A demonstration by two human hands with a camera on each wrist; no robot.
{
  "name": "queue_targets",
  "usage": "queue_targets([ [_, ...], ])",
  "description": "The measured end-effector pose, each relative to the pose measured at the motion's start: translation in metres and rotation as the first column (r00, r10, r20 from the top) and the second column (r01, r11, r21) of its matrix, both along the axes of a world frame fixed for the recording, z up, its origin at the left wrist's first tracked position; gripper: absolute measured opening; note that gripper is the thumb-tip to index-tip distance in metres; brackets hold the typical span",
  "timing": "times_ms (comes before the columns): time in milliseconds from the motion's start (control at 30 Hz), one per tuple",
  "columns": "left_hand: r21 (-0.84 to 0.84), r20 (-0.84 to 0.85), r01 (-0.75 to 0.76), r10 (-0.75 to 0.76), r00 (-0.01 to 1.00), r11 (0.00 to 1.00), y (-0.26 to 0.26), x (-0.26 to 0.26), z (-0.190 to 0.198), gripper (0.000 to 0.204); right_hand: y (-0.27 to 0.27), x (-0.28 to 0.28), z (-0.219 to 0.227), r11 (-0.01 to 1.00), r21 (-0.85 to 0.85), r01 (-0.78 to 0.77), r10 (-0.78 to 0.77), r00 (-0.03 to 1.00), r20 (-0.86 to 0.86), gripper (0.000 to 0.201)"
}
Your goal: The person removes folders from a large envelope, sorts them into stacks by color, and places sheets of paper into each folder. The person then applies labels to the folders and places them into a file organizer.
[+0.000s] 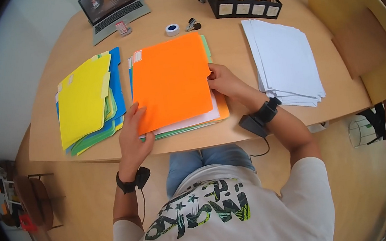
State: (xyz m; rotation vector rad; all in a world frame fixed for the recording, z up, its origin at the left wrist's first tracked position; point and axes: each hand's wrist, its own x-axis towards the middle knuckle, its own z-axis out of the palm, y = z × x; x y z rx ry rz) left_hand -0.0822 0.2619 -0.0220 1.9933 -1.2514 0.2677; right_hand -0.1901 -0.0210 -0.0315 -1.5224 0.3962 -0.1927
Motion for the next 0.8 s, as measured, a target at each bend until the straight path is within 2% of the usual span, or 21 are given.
queue_targets([
  [67,0.055,-0.027,-0.037,0.039,0.999,0.998,-0.003,-0.001,0.005,0.053,0.004,0.000,0.002,1.000,0.012,0.012,-0.013,0.999,0.036,0.042],
  [133,0.064,0.027,-0.017,0.015,1.000,0.998,-0.003,0.006,-0.001,0.055,0.003,-0.007,0.010,0.998,0.054,0.014,-0.019,0.996,0.083,0.043],
  [167,0.070,0.053,-0.005,0.001,0.999,0.998,-0.002,0.010,-0.003,0.055,-0.008,-0.013,0.010,0.999,-0.027,-0.046,0.047,0.999,0.016,0.041],
  [233,0.015,0.085,0.001,-0.002,0.996,1.000,0.003,0.021,0.001,0.053,-0.017,-0.022,0.015,0.994,-0.093,0.065,-0.058,0.995,0.078,0.043],
  [333,-0.088,0.083,-0.013,0.020,0.996,0.996,0.015,0.042,0.008,0.054,-0.053,-0.044,0.016,0.927,-0.311,0.212,-0.189,0.977,0.102,0.035],
  [367,-0.127,0.074,-0.020,0.030,0.997,0.992,0.022,0.050,0.012,0.055,-0.067,-0.053,0.016,0.887,-0.369,0.276,-0.238,0.960,0.146,0.032],
  [500,-0.178,0.173,-0.128,0.159,0.972,0.976,0.059,0.090,0.032,0.055,-0.146,-0.104,0.012,0.682,-0.649,0.338,-0.371,0.924,0.092,0.030],
  [567,-0.199,0.214,-0.169,0.211,0.954,0.965,0.083,0.115,0.035,0.052,-0.178,-0.134,0.008,0.650,-0.651,0.393,-0.453,0.888,0.083,0.030],
  [600,-0.196,0.205,-0.185,0.225,0.953,0.963,0.094,0.126,0.036,0.051,-0.189,-0.148,0.009,0.567,-0.719,0.403,-0.523,0.850,0.064,0.030],
  [733,-0.117,0.157,-0.284,0.300,0.941,0.952,0.140,0.166,0.032,0.046,-0.220,-0.199,0.007,0.274,-0.900,0.339,-0.702,0.710,0.054,0.032],
  [800,-0.054,0.112,-0.326,0.330,0.937,0.944,0.164,0.188,0.020,0.042,-0.240,-0.219,0.002,0.204,-0.938,0.279,-0.723,0.689,0.047,0.032],
])
